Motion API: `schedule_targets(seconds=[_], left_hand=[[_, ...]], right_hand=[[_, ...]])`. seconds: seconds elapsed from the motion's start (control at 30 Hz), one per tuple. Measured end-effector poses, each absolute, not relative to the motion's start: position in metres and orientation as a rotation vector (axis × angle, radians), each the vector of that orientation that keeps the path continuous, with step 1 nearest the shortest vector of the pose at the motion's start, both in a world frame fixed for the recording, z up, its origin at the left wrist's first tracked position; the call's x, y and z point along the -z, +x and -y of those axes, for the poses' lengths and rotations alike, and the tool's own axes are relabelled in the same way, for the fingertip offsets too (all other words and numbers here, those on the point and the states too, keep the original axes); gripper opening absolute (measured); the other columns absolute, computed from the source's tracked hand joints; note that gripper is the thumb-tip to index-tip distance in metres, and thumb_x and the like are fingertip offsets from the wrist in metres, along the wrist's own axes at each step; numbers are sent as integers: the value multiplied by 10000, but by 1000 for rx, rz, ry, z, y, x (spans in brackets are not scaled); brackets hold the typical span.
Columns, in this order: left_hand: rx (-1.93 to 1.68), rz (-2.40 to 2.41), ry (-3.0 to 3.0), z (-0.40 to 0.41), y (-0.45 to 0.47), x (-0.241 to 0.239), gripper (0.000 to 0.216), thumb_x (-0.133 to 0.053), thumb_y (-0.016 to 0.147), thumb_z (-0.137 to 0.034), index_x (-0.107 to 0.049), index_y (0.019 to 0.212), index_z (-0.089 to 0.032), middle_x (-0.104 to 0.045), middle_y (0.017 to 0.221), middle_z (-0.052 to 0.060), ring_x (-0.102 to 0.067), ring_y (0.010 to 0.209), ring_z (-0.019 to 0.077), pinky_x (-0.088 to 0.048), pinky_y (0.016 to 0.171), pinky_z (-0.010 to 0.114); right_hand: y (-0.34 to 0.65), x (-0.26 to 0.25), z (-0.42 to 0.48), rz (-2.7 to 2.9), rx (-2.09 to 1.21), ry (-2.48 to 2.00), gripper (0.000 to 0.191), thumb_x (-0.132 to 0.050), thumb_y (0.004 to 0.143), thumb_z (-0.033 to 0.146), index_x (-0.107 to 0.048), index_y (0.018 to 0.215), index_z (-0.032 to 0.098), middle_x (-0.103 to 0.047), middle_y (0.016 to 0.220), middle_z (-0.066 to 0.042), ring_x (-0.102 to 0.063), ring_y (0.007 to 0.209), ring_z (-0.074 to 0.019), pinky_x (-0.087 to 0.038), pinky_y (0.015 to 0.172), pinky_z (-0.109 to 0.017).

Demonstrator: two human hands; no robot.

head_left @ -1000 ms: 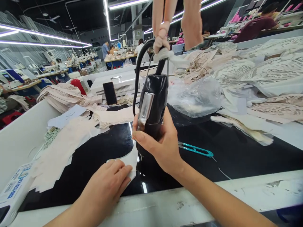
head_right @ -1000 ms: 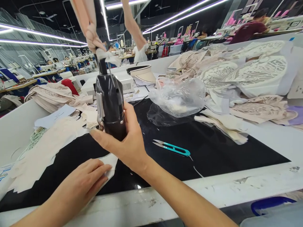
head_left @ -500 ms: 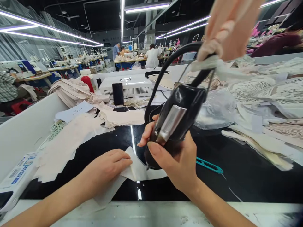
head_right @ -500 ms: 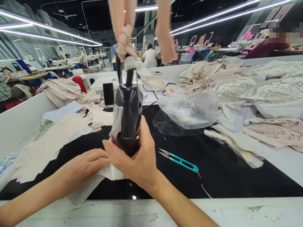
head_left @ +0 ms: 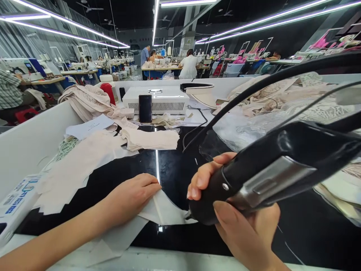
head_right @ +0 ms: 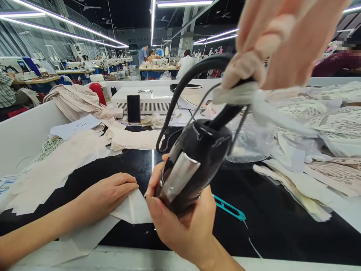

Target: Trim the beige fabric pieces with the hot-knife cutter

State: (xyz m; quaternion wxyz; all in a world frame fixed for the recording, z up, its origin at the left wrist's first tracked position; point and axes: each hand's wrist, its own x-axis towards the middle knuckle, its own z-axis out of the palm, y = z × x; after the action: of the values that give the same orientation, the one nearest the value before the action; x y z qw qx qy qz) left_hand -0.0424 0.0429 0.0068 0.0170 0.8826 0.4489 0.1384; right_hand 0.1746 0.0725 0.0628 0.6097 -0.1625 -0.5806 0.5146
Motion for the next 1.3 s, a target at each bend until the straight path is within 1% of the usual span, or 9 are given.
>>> schedule_targets(seconds=[0.17, 0.3, 0.5, 0.67, 0.83, 1.07, 1.3], left_hand=[[-449, -1350, 2749, -36, -48, -6, 340, -450, 1009, -36, -612, 1284, -154, -682, 1257, 90, -633, 1231, 207, -560, 1077, 334], [-487, -1328, 2720, -32, -50, -3, 388, -432, 1005, -14, -593, 1328, -155, -650, 1337, 95, -609, 1274, 195, -536, 1107, 315], [-501, -1317, 2716, -31, -50, -1, 369, -464, 1018, -41, -598, 1340, -165, -642, 1347, 89, -613, 1249, 210, -528, 1119, 349], [-542, -1307, 2783, -29, -48, 1, 336, -467, 1027, -54, -604, 1324, -131, -661, 1320, 112, -639, 1217, 224, -488, 1164, 400], [-599, -1300, 2776, -28, -47, 4, 333, -480, 1026, -58, -607, 1329, -113, -666, 1342, 129, -642, 1238, 224, -516, 1135, 372], [-643, -1274, 2785, -29, -48, 7, 348, -450, 1030, -50, -606, 1336, -108, -664, 1351, 133, -637, 1259, 234, -551, 1095, 377], [-646, -1286, 2781, -28, -49, 6, 325, -424, 1057, -76, -613, 1319, -107, -641, 1379, 123, -618, 1268, 225, -527, 1112, 335]], right_hand=[[179, -65, -70, 1345, -1192, -415, 349, -817, 850, 374, -626, 1138, 328, -614, 763, 6, -599, 603, -163, -541, 533, -309], [182, -67, -69, 1357, -1189, -455, 337, -824, 833, 346, -637, 1113, 350, -611, 748, 5, -599, 586, -181, -540, 513, -326], [178, -72, -76, 1349, -1245, -445, 353, -848, 825, 356, -646, 1111, 309, -627, 756, 6, -626, 593, -166, -558, 532, -316], [159, -76, -94, 1286, -1162, -414, 377, -860, 794, 412, -646, 1077, 286, -623, 754, 18, -613, 576, -163, -540, 520, -323], [135, -72, -110, 1256, -1182, -395, 367, -839, 812, 388, -606, 1081, 297, -626, 778, 47, -619, 594, -147, -538, 558, -310], [117, -65, -122, 1244, -1181, -366, 361, -806, 825, 346, -585, 1097, 259, -630, 770, 57, -609, 579, -120, -529, 574, -284], [115, -60, -120, 1243, -1202, -316, 337, -790, 843, 307, -598, 1115, 257, -655, 790, 59, -624, 598, -114, -548, 579, -271]])
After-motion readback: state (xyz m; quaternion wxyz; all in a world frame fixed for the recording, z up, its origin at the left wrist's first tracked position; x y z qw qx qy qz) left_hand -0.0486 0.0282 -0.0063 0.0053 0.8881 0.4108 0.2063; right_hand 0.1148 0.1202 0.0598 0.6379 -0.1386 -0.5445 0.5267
